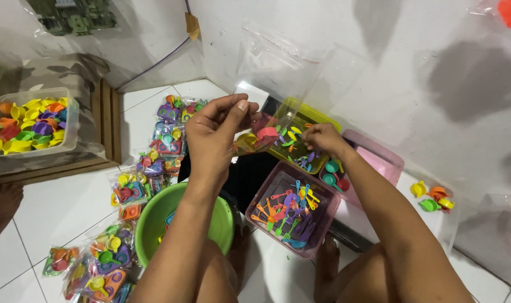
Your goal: The person is sorting small plastic toy components and placing them into small plastic bags and containers while sitting on the floor.
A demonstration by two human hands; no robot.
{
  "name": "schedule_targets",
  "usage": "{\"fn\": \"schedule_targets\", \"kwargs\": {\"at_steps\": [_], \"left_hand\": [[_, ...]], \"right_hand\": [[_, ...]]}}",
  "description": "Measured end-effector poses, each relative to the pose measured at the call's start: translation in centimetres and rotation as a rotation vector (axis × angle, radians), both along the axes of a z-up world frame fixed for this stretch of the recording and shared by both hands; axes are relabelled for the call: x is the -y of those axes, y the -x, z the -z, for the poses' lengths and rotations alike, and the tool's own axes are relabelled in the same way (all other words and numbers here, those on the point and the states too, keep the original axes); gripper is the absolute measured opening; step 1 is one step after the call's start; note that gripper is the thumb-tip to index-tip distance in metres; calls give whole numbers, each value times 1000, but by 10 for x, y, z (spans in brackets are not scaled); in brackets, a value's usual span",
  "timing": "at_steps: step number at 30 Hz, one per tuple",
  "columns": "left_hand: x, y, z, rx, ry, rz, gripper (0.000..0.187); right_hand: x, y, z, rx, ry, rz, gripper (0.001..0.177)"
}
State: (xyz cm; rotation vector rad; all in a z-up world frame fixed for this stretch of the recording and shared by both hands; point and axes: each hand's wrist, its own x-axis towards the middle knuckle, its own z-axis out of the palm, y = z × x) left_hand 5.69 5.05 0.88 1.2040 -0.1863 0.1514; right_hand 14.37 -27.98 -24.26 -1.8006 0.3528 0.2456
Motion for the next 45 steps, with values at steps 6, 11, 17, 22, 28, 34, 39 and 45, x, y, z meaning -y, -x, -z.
{"fn": "schedule_targets", "kwargs": {"at_steps": [6, 11, 17, 22, 28, 34, 39, 45], "left_hand": [[2, -1, 2, -16, 5, 0, 19], [4, 0, 2, -8, 3, -1, 19], [3, 0, 3, 1, 6, -1, 19], [5, 0, 2, -2, 14, 8, 19], [3, 0, 2, 1, 13, 2, 18], [-1, -3, 4, -7, 7, -1, 19], [-1, -3, 6, 6, 28, 7, 19], [-1, -3, 5, -16, 8, 2, 19]], "right_hand": [[-2, 5, 17, 83, 629, -516, 34], [-7, 5, 17, 106, 706, -533, 17], [7, 6, -2, 124, 689, -448, 16], [-18, 25, -32, 137, 842, -671, 22], [-7, 17, -3, 111, 767, -610, 18], [15, 5, -3, 182, 498, -288, 13], [18, 4, 2, 200, 274, -90, 14], [-7, 9, -7, 281, 761, -342, 31]]}}
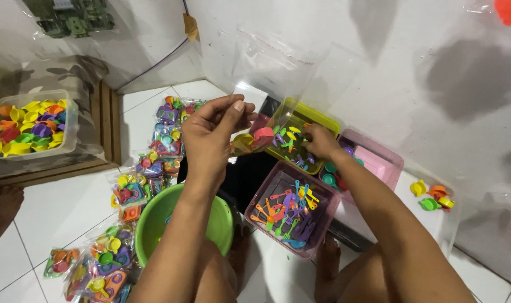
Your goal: The person is sorting small plastic toy components and placing them into small plastic bags and containers while sitting on the floor.
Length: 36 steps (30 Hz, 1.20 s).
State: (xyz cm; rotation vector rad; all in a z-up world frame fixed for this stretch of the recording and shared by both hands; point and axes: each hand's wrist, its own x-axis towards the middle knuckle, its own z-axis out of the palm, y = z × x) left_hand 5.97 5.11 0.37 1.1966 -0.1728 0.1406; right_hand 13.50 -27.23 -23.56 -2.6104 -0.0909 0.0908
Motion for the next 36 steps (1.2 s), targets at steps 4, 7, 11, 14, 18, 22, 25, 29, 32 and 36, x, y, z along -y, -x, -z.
{"fn": "schedule_targets", "kwargs": {"at_steps": [4, 7, 11, 14, 18, 22, 25, 29, 32, 36], "left_hand": [[-3, -1, 1, 0, -14, -5, 19], [-5, -3, 2, -10, -3, 0, 20], [-7, -4, 3, -14, 13, -5, 19], [-6, -4, 3, -12, 20, -8, 19], [-4, -3, 3, -9, 22, 0, 19], [-3, 0, -1, -17, 10, 3, 20], [-5, -2, 0, -22, 4, 5, 20], [-8, -2, 0, -15, -32, 22, 19], [-6, -3, 4, -38, -41, 54, 19], [1, 0, 6, -55, -81, 115, 19]], "right_hand": [[-6, -5, 8, -73, 127, -71, 25], [-8, -8, 9, -79, 197, -73, 22], [-19, -3, -6, -24, 61, -6, 15], [-37, 1, -15, -6, 47, -25, 15], [-56, 6, -24, 48, -23, -179, 21], [-39, -8, 13, -9, 38, -67, 19], [-27, -9, 14, 47, -145, -16, 15], [-21, -5, -17, 92, -383, 217, 13], [-11, 5, -57, 82, -733, 365, 21], [-7, 37, -145, 309, -996, 351, 24]]}}
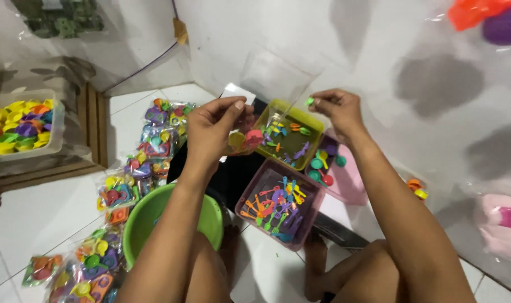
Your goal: The person is sorting small plastic toy components and placing them into small plastic bags and containers while sitting on the floor.
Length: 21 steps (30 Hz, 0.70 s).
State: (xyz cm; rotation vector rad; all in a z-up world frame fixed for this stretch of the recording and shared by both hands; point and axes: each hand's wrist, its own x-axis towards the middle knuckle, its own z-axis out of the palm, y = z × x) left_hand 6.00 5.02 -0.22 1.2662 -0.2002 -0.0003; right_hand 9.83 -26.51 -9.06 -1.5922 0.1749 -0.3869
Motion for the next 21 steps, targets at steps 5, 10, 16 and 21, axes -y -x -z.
{"fn": "schedule_targets", "kwargs": {"at_steps": [5, 10, 16, 21], "left_hand": [[22, 3, 9, 17, -15, 32, 18], [42, 11, 10, 50, -6, 154, 20], [75, 17, 12, 87, -70, 164, 18], [104, 18, 24, 19, -112, 127, 21]], "right_hand": [[-1, 51, -112, 303, 106, -16, 20], [-21, 99, -178, 459, 381, -105, 19], [-18, 110, -191, 482, 566, -167, 16], [-13, 118, -195, 453, 698, -187, 17]]}}
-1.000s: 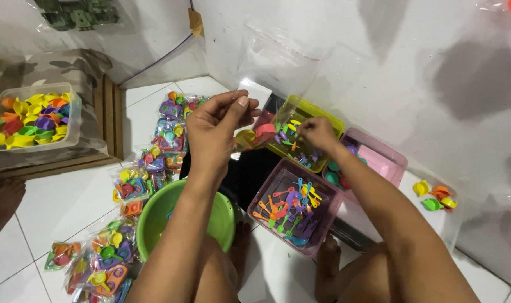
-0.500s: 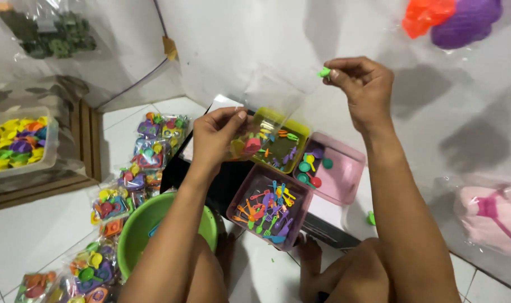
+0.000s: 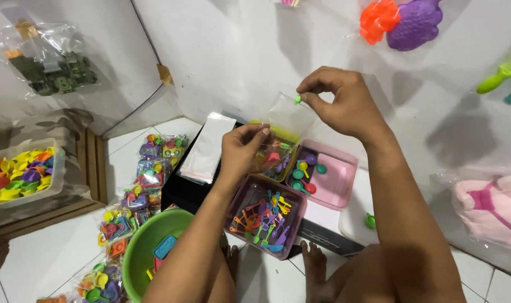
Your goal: The person is sorting small plastic toy components and placing them into small plastic bags and containers while sitting on the floor.
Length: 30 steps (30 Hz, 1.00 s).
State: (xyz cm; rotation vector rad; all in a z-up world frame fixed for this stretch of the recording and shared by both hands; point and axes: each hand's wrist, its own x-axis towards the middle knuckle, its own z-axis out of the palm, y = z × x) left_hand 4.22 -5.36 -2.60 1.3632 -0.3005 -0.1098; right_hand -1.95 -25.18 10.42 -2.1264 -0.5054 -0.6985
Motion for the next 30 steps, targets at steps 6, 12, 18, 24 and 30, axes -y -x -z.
{"fn": "schedule_targets", "kwargs": {"at_steps": [6, 12, 18, 24, 30], "left_hand": [[8, 17, -19, -28, 0, 17, 23], [5, 17, -18, -54, 84, 41, 24], [-1, 25, -28, -14, 133, 54, 23], [-13, 24, -30, 74, 230, 1, 19], [-30, 15, -31, 146, 175, -94, 16]], "right_hand": [[7, 9, 2, -115, 19, 48, 7], [9, 18, -5, -124, 26, 12, 15], [-1, 18, -5, 7, -45, -36, 10], [-8, -1, 7, 90, -623, 14, 13], [48, -74, 207, -283, -138, 252, 15]]}}
